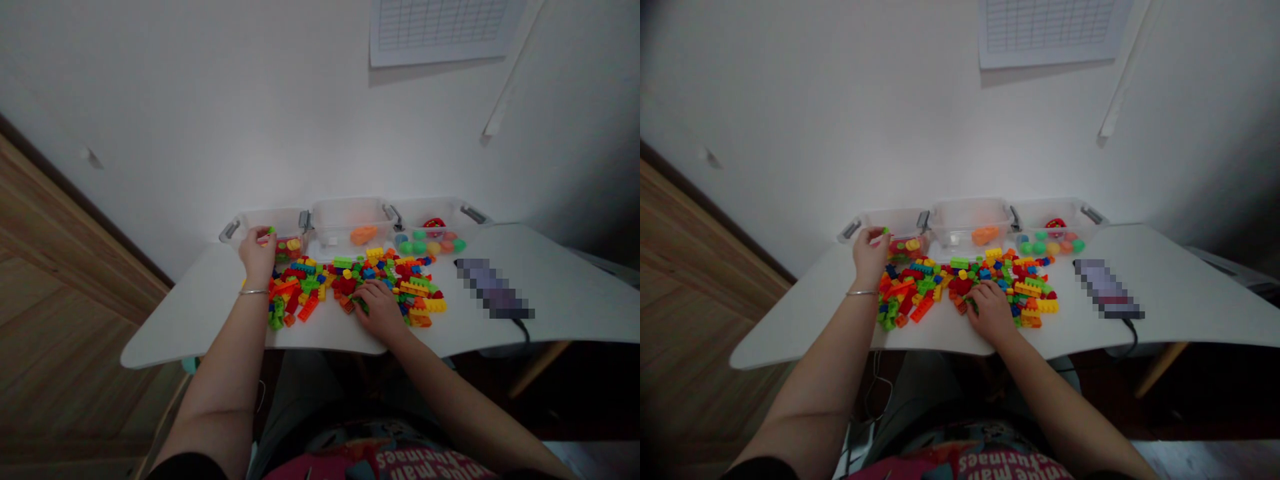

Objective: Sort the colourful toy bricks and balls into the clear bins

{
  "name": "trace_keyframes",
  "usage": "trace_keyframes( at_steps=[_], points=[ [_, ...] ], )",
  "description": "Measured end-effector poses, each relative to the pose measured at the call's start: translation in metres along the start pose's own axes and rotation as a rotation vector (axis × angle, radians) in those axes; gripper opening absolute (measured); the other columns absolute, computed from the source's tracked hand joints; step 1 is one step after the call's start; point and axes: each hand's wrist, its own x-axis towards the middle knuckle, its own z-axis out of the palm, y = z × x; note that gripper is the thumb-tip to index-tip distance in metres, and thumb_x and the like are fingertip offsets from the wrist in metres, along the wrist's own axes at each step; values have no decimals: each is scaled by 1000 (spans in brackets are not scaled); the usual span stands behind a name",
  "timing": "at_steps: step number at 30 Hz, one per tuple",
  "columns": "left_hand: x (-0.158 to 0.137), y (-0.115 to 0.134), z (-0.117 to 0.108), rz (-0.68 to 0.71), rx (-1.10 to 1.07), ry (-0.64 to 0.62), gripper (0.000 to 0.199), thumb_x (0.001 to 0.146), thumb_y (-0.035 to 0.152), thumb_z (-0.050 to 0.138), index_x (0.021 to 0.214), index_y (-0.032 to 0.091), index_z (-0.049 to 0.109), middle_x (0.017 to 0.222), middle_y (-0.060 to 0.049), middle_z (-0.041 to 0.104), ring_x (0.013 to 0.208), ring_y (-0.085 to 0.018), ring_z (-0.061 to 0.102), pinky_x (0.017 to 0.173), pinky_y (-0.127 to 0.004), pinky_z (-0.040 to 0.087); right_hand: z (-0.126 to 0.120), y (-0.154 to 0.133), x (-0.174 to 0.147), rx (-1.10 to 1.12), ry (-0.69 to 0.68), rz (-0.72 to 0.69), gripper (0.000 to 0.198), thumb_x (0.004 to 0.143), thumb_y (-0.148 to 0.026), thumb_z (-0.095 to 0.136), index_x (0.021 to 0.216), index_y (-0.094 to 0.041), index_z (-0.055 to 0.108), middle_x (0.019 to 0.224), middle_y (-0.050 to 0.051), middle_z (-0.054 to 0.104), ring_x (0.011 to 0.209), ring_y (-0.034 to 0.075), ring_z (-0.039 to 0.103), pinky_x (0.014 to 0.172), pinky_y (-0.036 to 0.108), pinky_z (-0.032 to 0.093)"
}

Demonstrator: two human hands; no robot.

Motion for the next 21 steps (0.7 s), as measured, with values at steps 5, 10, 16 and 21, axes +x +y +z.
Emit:
trace_keyframes(
  at_steps=[5,10,16,21],
  points=[
    [-1,-2,-3,120,305,-139,21,83,29,58,99,21,69,98,-7,74,99,-26,65,110,-49,31,0,0,0,-3,-7,9,13,82,-16,58,90,-21,67,97,6,70,109,26,55,104,46,43],
    [6,2,-1,56,435,-166,31,89,37,50,106,22,70,100,-8,74,102,-27,65,109,-48,29,1,1,0,-3,-8,0,13,82,-16,58,90,-21,68,97,7,70,110,27,54,103,46,44],
    [5,2,3,93,477,-209,37,92,36,42,104,20,73,107,-12,73,111,-30,60,112,-55,25,0,0,0,-5,-16,9,14,82,-15,58,90,-21,68,96,7,70,109,26,55,103,45,44],
    [0,0,0,27,242,-216,35,90,30,45,114,22,69,126,-9,66,135,-27,44,118,-58,13,1,2,0,-10,-8,-1,13,83,-16,58,91,-20,67,97,7,69,111,27,54,103,45,43]
  ],
)
